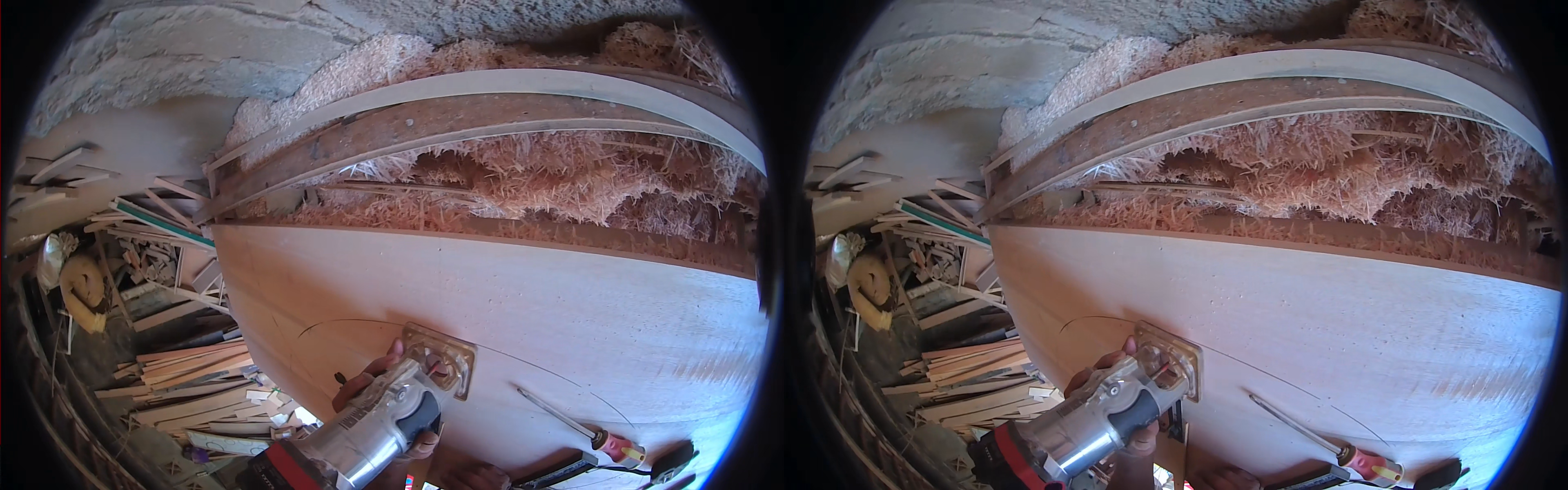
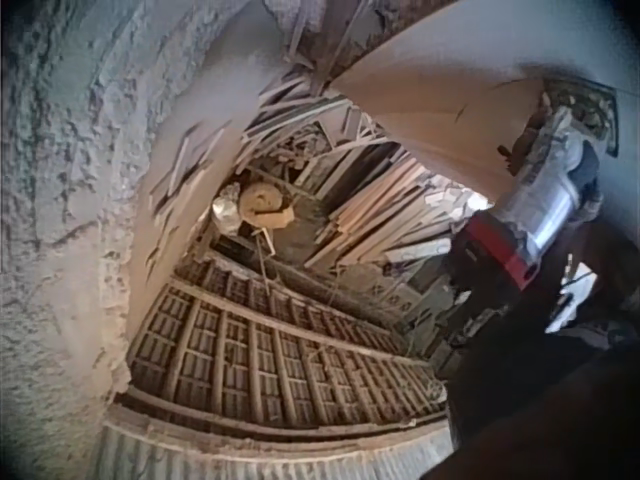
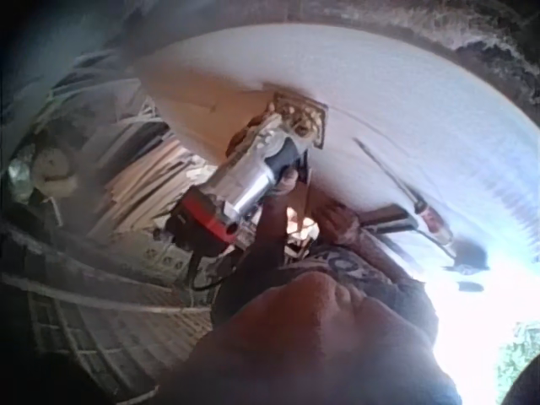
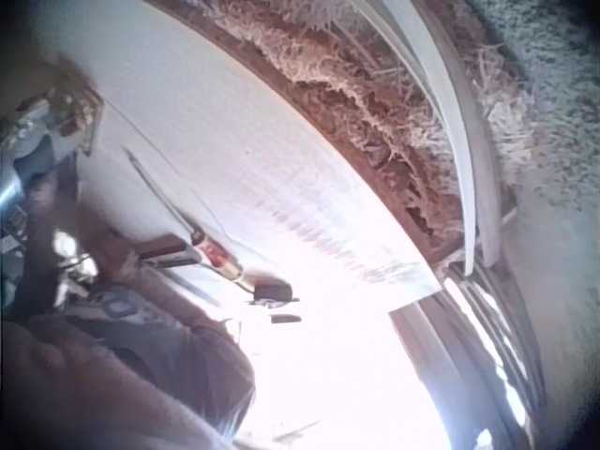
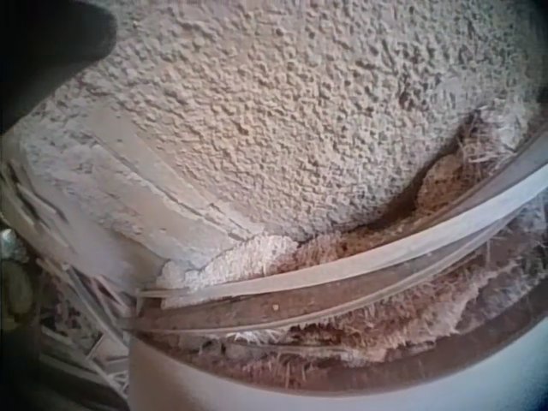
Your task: The person uses a wood router to cut a board. They measure and mark the wood with a tape measure and pencil, handle items from a container, drill a hole, and use a hammer to attach a wooden guide strip.
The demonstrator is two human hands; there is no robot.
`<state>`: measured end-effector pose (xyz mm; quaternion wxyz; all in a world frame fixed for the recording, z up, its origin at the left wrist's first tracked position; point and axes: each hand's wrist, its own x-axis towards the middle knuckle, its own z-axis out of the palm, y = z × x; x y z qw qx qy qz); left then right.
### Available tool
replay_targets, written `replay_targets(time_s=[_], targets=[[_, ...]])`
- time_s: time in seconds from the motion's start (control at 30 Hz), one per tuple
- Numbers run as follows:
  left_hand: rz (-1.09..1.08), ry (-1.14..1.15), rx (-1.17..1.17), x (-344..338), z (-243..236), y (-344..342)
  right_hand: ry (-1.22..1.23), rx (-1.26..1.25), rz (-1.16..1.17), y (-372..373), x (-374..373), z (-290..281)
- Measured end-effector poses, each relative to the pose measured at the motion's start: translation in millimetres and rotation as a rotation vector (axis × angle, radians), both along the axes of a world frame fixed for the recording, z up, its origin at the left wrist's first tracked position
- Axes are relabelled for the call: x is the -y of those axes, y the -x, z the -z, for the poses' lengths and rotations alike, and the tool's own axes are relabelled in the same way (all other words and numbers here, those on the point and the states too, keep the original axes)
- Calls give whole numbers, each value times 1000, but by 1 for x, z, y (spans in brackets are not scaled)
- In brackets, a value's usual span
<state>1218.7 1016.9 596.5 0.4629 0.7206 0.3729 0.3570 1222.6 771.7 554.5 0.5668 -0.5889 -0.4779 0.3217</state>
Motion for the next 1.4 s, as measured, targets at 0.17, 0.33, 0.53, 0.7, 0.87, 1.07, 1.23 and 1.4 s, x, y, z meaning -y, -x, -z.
replay_targets(time_s=[0.17, 0.33, 0.53, 0.7, 0.87, 1.07, 1.23, 1.4], targets=[[-87, 68, -27, 2, -2, 4, -2, -14, 7, -1, -1, 0], [-15, -18, -57, -4, 2, 5, -18, -25, 6, -3, -2, 0], [17, -39, -131, -2, 1, 9, -22, -31, -5, -5, -4, 1], [-20, -64, -111, 1, 2, -5, -12, -46, -10, -3, -1, 0], [-35, -81, -119, 2, 2, 0, 5, -72, -28, 5, 8, 0], [-37, -98, -177, 2, 2, 2, 8, -13, -12, 4, 6, -2], [-27, -151, -245, 2, 0, -1, -22, 37, -21, -2, 2, 1], [-16, -246, -225, -1, 8, -2, -32, -14, -3, -6, -2, -3]])
